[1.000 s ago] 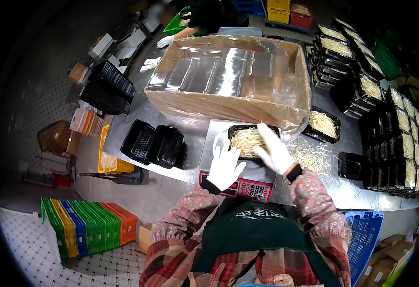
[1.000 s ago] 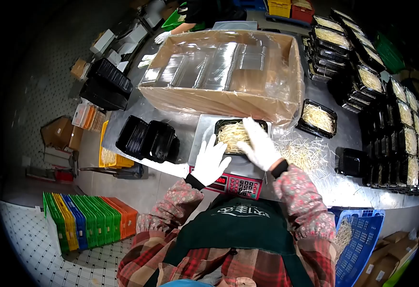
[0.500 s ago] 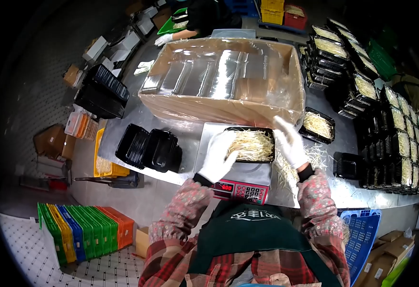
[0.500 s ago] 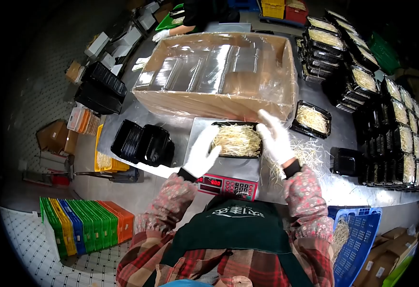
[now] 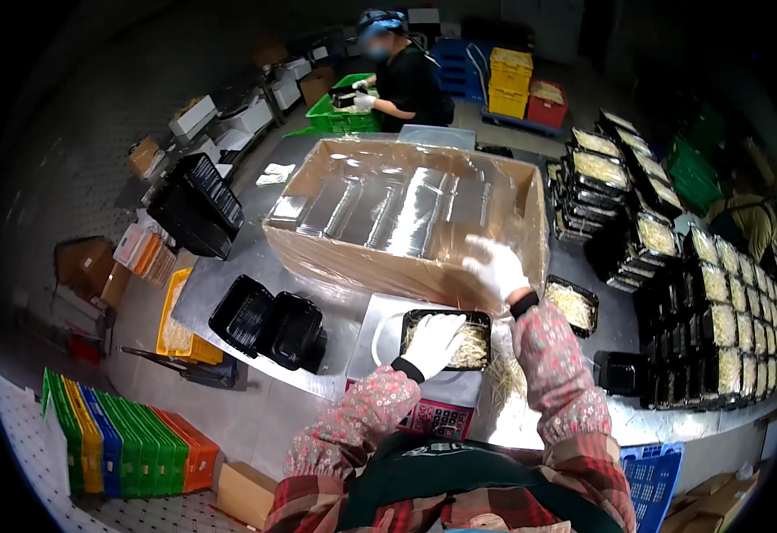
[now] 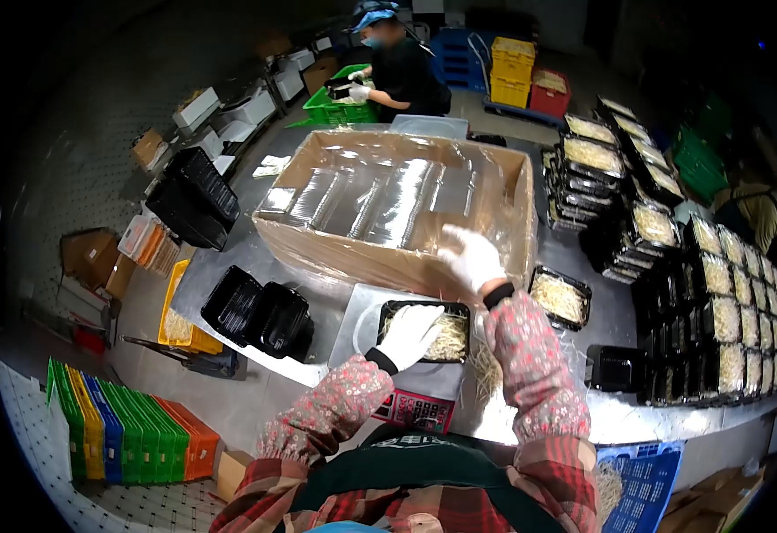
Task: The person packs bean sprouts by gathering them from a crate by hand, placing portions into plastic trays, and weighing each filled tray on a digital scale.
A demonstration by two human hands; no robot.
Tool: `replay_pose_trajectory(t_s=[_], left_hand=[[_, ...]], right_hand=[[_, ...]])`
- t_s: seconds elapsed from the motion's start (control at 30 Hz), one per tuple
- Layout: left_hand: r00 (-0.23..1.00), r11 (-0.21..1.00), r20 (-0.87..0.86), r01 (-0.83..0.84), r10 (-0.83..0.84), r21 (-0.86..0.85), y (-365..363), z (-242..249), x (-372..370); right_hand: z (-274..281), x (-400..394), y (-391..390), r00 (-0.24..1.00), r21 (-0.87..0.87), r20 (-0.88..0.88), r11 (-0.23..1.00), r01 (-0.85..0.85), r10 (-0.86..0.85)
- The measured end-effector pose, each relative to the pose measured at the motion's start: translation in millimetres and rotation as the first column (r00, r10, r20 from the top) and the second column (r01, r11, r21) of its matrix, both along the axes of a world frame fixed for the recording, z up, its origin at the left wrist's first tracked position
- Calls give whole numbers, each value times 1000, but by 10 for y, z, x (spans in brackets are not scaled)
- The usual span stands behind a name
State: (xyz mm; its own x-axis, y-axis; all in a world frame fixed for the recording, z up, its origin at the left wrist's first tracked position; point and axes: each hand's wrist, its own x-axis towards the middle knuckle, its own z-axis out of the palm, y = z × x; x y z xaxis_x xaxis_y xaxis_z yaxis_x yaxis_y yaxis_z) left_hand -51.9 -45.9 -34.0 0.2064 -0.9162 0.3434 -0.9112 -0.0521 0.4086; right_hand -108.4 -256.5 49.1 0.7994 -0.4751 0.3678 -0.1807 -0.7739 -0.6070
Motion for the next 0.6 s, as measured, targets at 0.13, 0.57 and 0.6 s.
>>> replay_pose_trajectory(t_s=[0.13, 0.57, 0.6], left_hand=[[994, 989, -110, -23, 7, -144, 129, 196, -55], [497, 807, -858, -556, 130, -200, 1516, 400, 221], [436, 804, -893, -568, 114, -174, 1516, 534, 209]], right_hand=[[-332, 718, -526, 958, -355, -131, 914, 196, -256], [-384, 565, -866, 968, -248, -239, 969, 15, -77], [-232, 507, -827, 969, -222, -230, 974, 43, -95]])
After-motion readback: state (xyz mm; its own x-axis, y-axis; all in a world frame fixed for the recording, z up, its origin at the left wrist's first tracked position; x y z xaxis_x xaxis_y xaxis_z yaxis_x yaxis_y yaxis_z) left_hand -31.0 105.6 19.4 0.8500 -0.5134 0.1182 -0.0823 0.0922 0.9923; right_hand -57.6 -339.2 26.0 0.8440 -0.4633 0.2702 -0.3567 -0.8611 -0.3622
